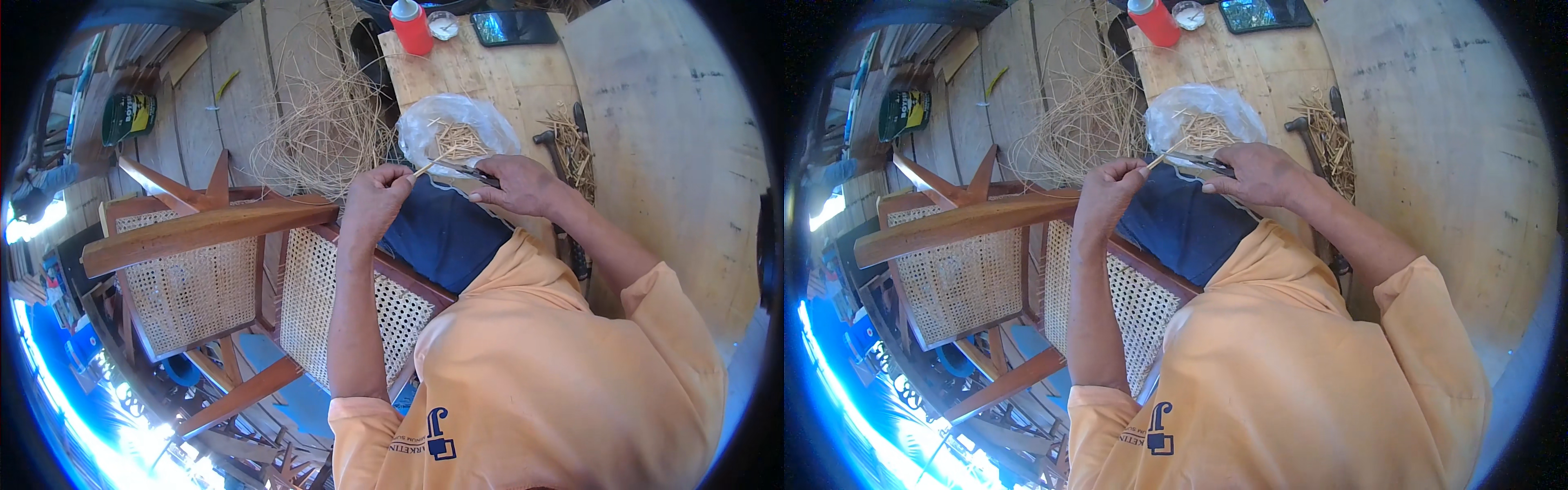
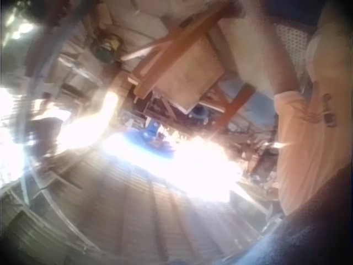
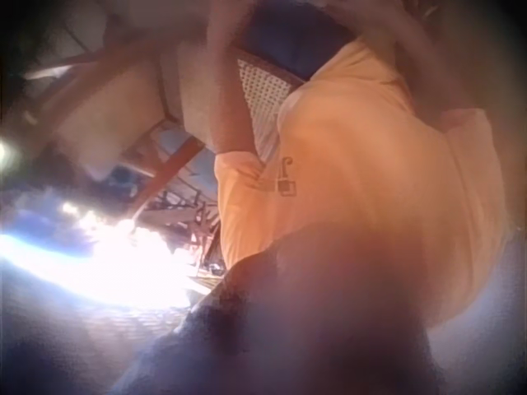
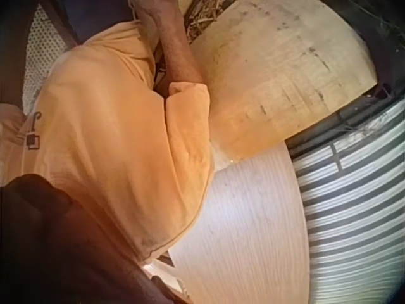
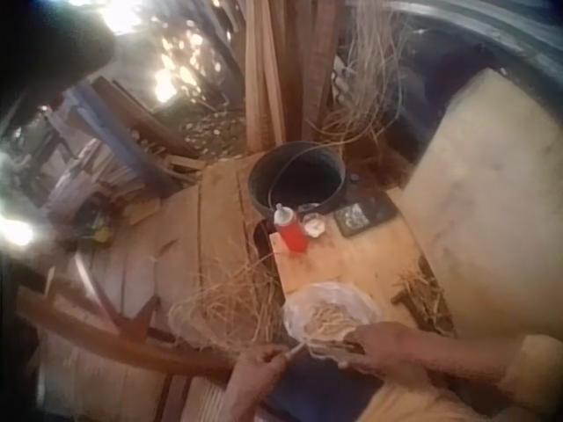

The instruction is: Caning the seat of a wooden chair by weaving and trimming cane strips.

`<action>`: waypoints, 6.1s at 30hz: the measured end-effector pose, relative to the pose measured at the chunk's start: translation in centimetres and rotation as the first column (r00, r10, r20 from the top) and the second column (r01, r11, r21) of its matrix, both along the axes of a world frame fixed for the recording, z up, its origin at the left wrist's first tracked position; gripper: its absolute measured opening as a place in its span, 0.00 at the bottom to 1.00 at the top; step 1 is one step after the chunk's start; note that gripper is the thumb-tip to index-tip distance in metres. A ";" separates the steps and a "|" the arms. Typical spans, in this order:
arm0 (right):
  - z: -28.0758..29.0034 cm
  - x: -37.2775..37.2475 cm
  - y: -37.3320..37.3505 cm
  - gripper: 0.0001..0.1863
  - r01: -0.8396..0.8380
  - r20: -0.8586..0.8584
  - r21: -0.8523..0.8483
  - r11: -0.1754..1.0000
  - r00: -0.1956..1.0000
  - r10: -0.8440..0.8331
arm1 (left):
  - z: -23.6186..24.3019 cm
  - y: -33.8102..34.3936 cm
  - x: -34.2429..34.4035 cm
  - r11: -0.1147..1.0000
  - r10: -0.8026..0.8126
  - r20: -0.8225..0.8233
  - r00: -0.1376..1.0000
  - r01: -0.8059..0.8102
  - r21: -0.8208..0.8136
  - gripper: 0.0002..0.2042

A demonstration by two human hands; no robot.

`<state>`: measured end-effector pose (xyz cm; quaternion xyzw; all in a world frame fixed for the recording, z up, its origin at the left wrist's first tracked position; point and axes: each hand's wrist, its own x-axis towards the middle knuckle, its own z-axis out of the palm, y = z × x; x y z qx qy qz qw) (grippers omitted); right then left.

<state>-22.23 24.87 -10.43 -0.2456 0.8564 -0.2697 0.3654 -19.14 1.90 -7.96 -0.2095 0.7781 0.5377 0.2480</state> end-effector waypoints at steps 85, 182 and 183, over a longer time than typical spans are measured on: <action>-2.6 0.9 0.3 0.28 0.096 0.161 0.085 0.992 0.981 -0.109 | -3.5 -0.8 -3.5 0.966 -0.255 0.072 0.964 0.250 0.067 0.10; -4.0 0.5 1.4 0.15 0.607 0.599 -0.180 0.774 0.692 -0.403 | -3.5 3.4 -4.1 0.859 -0.512 0.049 0.858 0.512 0.019 0.11; -4.0 0.4 1.1 0.14 0.623 0.652 -0.222 0.750 0.667 -0.361 | -2.9 3.7 -3.9 0.857 -0.515 0.045 0.856 0.515 0.026 0.10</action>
